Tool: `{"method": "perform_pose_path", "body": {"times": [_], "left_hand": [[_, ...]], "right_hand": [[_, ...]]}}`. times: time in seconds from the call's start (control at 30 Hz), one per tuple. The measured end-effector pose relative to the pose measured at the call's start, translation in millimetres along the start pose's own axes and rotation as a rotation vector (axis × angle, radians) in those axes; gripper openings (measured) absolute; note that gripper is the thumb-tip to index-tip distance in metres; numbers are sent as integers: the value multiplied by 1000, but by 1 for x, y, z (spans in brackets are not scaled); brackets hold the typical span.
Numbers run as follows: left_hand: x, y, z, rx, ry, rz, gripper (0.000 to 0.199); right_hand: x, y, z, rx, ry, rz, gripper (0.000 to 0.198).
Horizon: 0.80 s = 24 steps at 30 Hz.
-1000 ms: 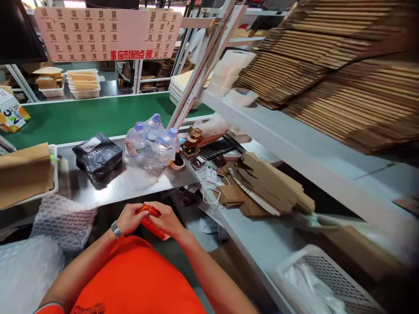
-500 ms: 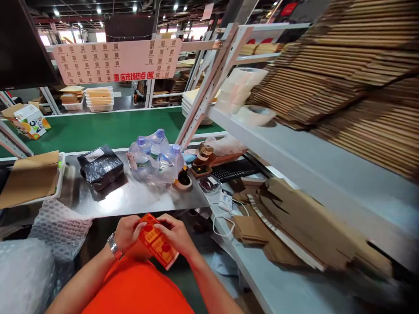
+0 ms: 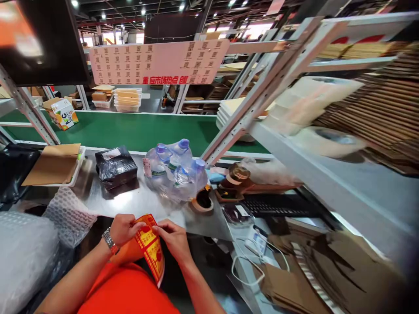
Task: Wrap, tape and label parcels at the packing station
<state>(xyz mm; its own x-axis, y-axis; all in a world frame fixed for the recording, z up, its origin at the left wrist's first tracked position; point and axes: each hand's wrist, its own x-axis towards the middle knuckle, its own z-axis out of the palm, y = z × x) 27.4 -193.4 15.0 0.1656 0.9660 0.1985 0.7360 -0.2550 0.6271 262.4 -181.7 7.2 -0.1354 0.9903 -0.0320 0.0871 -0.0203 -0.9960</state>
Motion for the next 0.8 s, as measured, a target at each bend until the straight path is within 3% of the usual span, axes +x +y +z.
{"method": "perform_pose_path", "body": {"times": [0.13, 0.23, 0.37, 0.5, 0.67, 0.8], "left_hand": [[8, -37, -27, 64, 31, 23, 70], [7, -80, -58, 90, 85, -12, 69], [-13, -148, -109, 109, 161, -159, 67], [-46, -205, -152, 136, 290, -183, 63], [-62, -231, -178, 142, 366, -130, 58], [-48, -235, -184, 150, 348, -44, 54]], "right_hand": [[32, -2, 20, -23, -28, -1, 53], [74, -3, 34, -19, -16, 28, 60], [155, -9, 61, -31, 48, 42, 65], [246, -18, 109, -97, 98, 100, 66], [329, -7, 172, -293, 107, 207, 43], [353, 5, 189, -562, 132, 237, 27]]}}
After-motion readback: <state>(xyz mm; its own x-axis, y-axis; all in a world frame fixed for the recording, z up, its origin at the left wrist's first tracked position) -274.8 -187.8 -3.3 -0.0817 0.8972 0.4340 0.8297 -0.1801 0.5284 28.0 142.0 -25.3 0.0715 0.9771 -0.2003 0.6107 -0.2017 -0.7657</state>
